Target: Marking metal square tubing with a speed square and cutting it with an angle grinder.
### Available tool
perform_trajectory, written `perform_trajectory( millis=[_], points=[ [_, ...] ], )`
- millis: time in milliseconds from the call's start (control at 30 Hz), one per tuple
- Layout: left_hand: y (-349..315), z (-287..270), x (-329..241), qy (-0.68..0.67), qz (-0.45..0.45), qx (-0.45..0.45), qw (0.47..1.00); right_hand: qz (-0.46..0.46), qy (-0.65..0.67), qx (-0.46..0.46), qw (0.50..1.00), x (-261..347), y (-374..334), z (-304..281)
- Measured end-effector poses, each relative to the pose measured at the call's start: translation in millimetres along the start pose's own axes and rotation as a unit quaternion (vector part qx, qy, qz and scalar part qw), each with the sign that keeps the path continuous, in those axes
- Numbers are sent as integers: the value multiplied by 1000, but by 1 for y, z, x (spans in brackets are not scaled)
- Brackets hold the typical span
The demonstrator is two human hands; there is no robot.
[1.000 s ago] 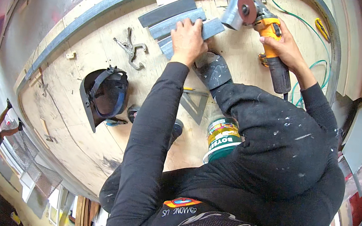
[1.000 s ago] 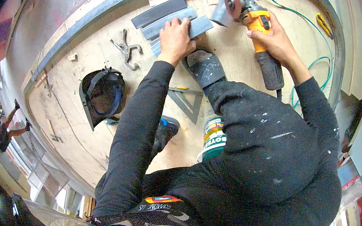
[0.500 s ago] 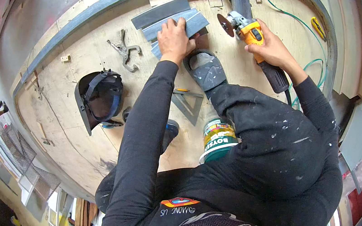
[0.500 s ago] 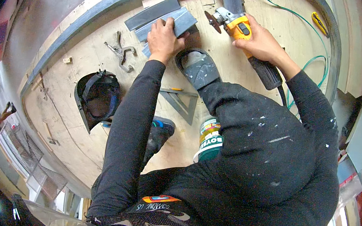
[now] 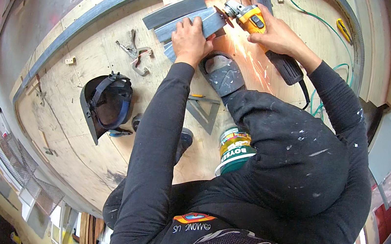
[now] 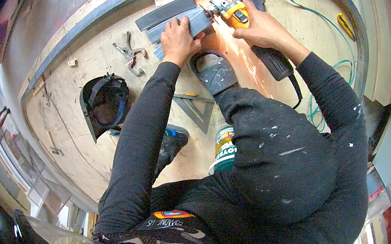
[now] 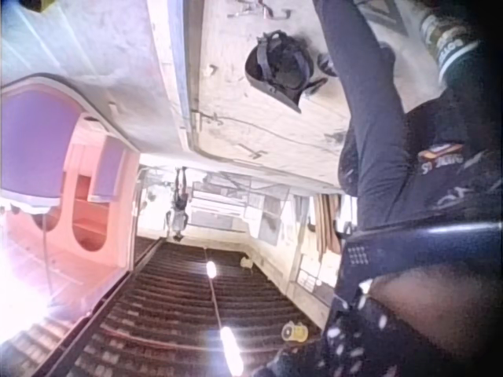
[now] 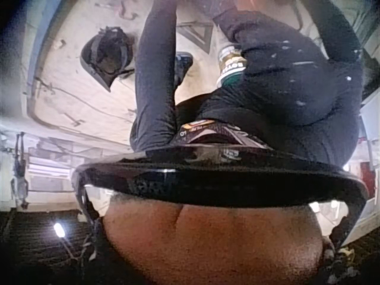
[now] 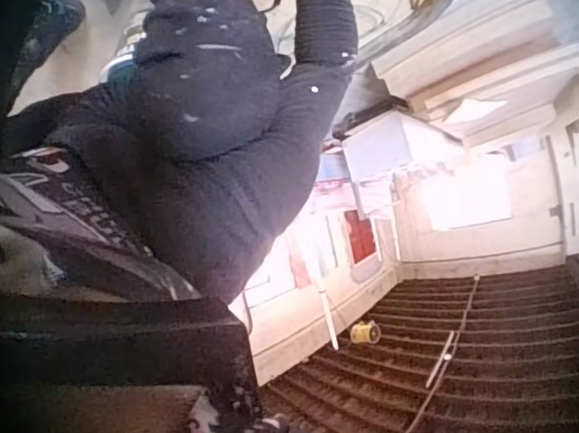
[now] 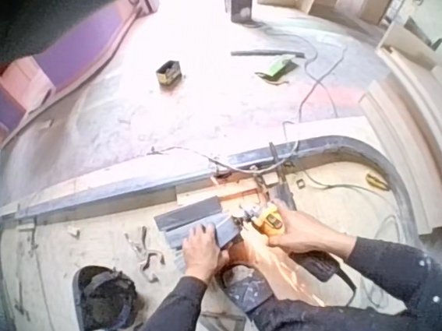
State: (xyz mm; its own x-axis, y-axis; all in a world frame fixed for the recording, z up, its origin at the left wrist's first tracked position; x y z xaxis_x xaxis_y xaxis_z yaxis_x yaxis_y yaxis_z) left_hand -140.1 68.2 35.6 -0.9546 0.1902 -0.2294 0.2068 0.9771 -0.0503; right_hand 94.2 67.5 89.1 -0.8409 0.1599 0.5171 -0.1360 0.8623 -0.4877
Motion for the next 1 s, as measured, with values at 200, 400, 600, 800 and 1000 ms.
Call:
perform_trajectory(
  millis=[200, 400, 600, 800, 1000],
  points=[
    [10, -3, 7, -12, -14, 25, 1000, 27, 27, 25, 999, -25, -35, 5],
    [23, -13, 18, -124, 81, 8, 989, 59, 47, -9, 997, -51, -60, 10],
    [-3, -1, 4, -93, 73, 50, 992, 66, 33, -7, 997, -47, -49, 5],
    [-5, 0, 2, -118, 73, 40, 990, 81, 35, 17, 996, -39, -45, -2],
    [-5, 1, 3, -125, 66, 38, 989, 7, 0, -3, 1000, -37, -16, -5]
  ],
)
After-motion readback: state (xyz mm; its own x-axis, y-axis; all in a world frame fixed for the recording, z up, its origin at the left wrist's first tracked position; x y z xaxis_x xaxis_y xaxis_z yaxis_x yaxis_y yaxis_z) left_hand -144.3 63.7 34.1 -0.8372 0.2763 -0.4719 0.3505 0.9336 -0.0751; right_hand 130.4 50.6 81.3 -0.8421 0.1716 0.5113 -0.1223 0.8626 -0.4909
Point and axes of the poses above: each hand's wrist, its own y-axis towards the middle knuckle, its own z-axis out of the palm, x = y × z, the point moved 5 cm from there along y, towards the middle knuckle, and after that the axes turned 4 degrees about -x, right-handed, at the moved point
